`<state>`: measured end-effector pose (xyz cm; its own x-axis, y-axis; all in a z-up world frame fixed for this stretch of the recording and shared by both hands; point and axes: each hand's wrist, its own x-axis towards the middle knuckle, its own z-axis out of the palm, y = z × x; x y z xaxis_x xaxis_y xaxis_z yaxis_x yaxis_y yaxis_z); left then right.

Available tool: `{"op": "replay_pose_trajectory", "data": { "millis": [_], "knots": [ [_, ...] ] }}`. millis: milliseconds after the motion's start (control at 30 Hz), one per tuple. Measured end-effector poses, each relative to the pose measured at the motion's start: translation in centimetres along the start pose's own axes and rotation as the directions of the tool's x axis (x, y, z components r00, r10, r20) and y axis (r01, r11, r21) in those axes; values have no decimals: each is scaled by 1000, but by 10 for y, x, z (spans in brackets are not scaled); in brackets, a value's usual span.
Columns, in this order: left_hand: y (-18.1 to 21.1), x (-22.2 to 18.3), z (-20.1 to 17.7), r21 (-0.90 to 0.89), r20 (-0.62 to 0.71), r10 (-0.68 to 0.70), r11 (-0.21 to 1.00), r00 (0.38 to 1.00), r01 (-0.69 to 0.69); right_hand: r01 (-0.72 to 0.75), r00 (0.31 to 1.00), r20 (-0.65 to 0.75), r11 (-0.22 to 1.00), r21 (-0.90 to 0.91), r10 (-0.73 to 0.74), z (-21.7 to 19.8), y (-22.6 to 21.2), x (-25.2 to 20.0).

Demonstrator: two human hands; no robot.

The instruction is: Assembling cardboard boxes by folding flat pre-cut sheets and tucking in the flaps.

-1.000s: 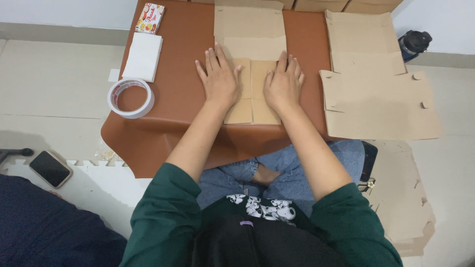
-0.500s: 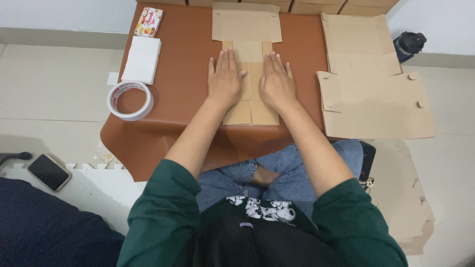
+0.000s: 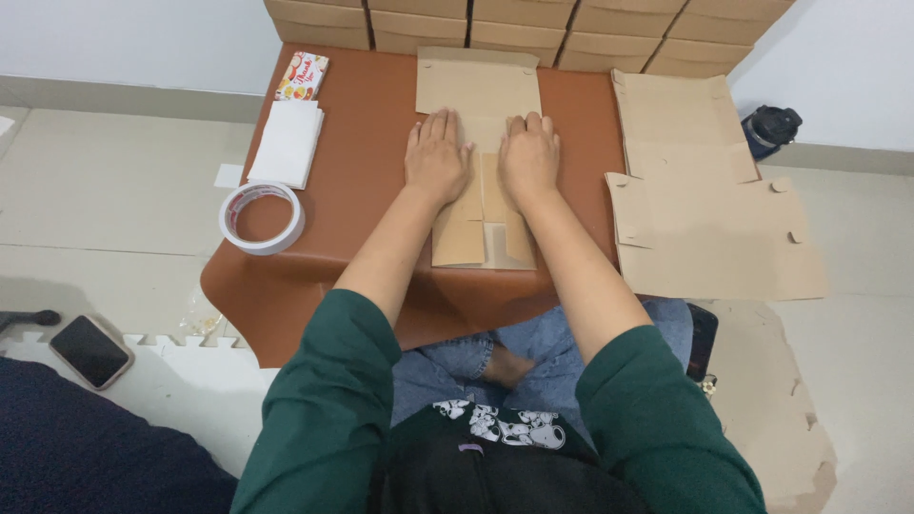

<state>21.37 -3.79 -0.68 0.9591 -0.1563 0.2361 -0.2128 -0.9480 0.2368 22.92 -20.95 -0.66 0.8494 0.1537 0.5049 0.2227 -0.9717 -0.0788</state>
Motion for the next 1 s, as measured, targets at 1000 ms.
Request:
{"op": "replay_pose_trajectory", "data": {
  "millis": [1000],
  "knots": [
    [-3,-5,24,-123,-207,-60,992,977,35,-48,993,117,884,465,-7,-28,-5,-26]
  ]
}}
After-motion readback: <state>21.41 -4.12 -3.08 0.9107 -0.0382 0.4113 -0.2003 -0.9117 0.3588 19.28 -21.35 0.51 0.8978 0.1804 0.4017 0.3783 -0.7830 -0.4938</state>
